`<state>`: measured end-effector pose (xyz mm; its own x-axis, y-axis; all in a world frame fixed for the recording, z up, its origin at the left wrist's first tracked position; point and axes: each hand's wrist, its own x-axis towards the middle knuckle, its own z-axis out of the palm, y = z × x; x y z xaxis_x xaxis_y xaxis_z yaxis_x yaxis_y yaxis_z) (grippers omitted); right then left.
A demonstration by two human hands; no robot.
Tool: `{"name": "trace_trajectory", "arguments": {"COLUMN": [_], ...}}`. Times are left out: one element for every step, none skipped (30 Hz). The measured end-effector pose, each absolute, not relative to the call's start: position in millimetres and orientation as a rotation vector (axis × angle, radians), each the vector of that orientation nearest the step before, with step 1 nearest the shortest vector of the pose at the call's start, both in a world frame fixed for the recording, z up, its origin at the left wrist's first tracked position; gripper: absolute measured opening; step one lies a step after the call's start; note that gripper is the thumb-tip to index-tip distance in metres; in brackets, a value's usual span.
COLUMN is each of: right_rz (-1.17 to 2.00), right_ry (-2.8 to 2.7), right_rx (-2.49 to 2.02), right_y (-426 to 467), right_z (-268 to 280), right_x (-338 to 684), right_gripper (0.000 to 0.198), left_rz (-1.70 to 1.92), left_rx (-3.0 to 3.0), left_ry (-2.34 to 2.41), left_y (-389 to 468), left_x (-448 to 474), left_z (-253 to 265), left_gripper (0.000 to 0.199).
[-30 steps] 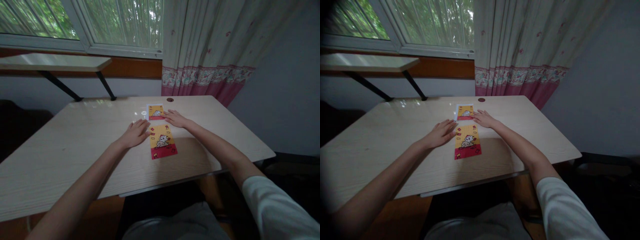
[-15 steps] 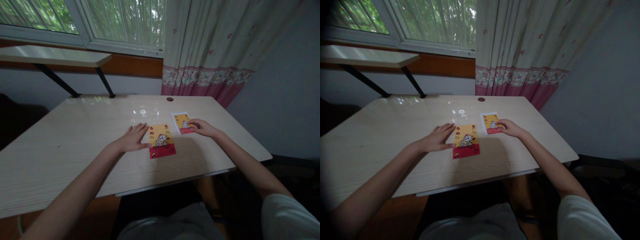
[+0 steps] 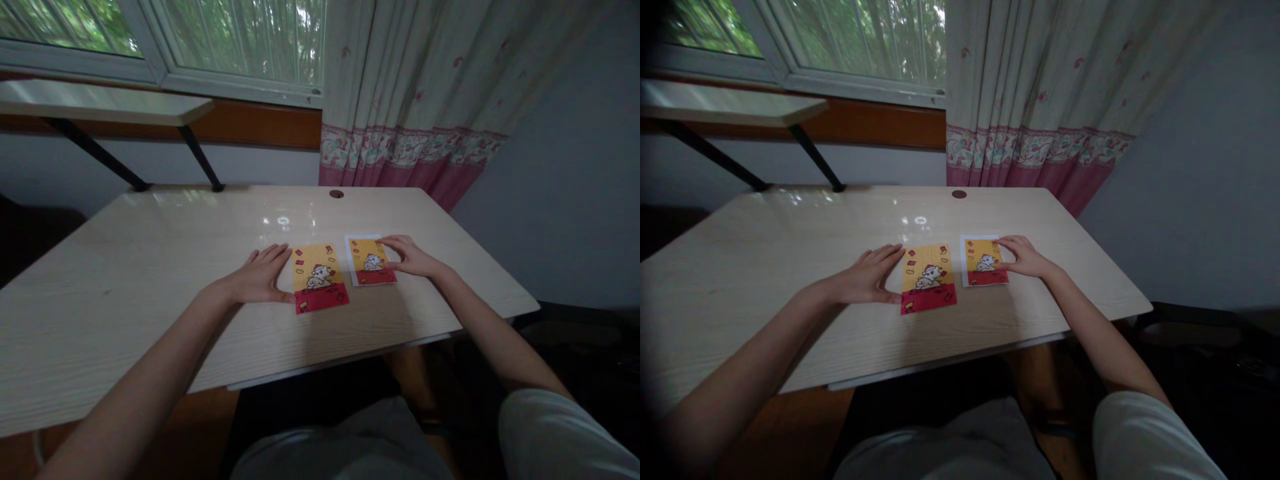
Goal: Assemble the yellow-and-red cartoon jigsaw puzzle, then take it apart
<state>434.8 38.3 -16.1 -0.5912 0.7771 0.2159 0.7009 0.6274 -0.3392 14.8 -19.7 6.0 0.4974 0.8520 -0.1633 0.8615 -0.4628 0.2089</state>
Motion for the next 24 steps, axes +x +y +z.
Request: {"name": "trace_trajectory", "arguments": {"right_rz": [0.309,0.312,0.317,0.322,0.328,0.334,0.339,0.345,0.35,0.352,0.352,0.349,0.345,0.344,0.346,0.349,0.352,0.352,0.347,0.337,0.324,0.311,0.302,0.296], "right_ry": [-2.533,-2.556,-2.575,-2.589,-2.598,-2.602,-2.604,-2.604,-2.603,-2.601,-2.599,-2.598,-2.595,-2.593,-2.591,-2.586,-2.577,-2.564,-2.546,-2.525,-2.504,-2.483,-2.465,-2.45], "right_rx": [-1.201,-1.215,-1.226,-1.235,-1.243,-1.249,-1.254,-1.257,-1.262,-1.266,-1.27,-1.272,-1.271,-1.266,-1.255,-1.238,-1.218,-1.2,-1.187,-1.185,-1.192,-1.205,-1.219,-1.23], "right_y": [39.0,39.2,39.2,38.8,38.3,37.5,36.6,35.7,34.8,33.9,33.2,32.6,32.1,31.8,31.7,31.7,31.8,32.0,32.2,32.6,33.0,33.5,34.0,34.7], "right_z": [-17.4,-18.1,-18.4,-18.2,-17.6,-16.8,-16.0,-15.2,-14.6,-14.1,-13.7,-13.5,-13.2,-13.0,-12.6,-12.2,-11.7,-11.1,-10.6,-10.2,-10.0,-10.0,-10.3,-10.7], "right_x": [436.6,437.9,438.6,438.8,438.7,438.1,437.4,436.5,435.5,434.4,433.5,432.6,431.8,431.2,430.8,430.5,430.4,430.4,430.4,430.6,430.9,431.3,431.9,432.6], "right_gripper": [0.073,0.075,0.076,0.077,0.078,0.078,0.078,0.078,0.078,0.078,0.078,0.078,0.078,0.078,0.076,0.073,0.069,0.065,0.06,0.057,0.054,0.052,0.051,0.05], "left_rz": [-0.048,-0.044,-0.047,-0.052,-0.06,-0.07,-0.08,-0.087,-0.089,-0.085,-0.079,-0.069,-0.059,-0.047,-0.036,-0.026,-0.018,-0.014,-0.018,-0.027,-0.038,-0.05,-0.059,-0.061], "left_rx": [2.482,2.484,2.483,2.481,2.478,2.477,2.478,2.481,2.486,2.493,2.499,2.505,2.509,2.511,2.514,2.514,2.515,2.513,2.51,2.507,2.504,2.501,2.499,2.499], "left_ry": [1.445,1.438,1.434,1.437,1.445,1.453,1.46,1.462,1.459,1.453,1.448,1.445,1.443,1.441,1.439,1.438,1.437,1.437,1.441,1.446,1.45,1.455,1.457,1.457], "left_y": [-19.5,-19.4,-19.5,-19.7,-19.9,-20.1,-20.1,-20.0,-19.6,-19.1,-18.3,-17.6,-16.9,-16.3,-16.0,-15.8,-15.9,-16.2,-16.6,-17.0,-17.4,-17.7,-18.0,-18.2], "left_x": [14.5,14.4,14.5,14.7,15.1,15.4,15.7,15.7,15.4,14.9,14.1,13.2,12.3,11.6,11.0,10.8,10.8,11.1,11.6,12.1,12.7,13.2,13.7,14.0], "left_z": [5.6,5.5,5.6,5.9,6.3,6.7,6.9,6.7,6.1,5.2,3.9,2.4,1.0,-0.3,-1.2,-1.7,-1.9,-1.6,-1.1,-0.3,0.5,1.4,2.1,2.7], "left_gripper": [0.119,0.119,0.119,0.119,0.119,0.12,0.12,0.12,0.12,0.119,0.119,0.119,0.119,0.119,0.118,0.118,0.117,0.117,0.117,0.117,0.117,0.117,0.117,0.117]}}
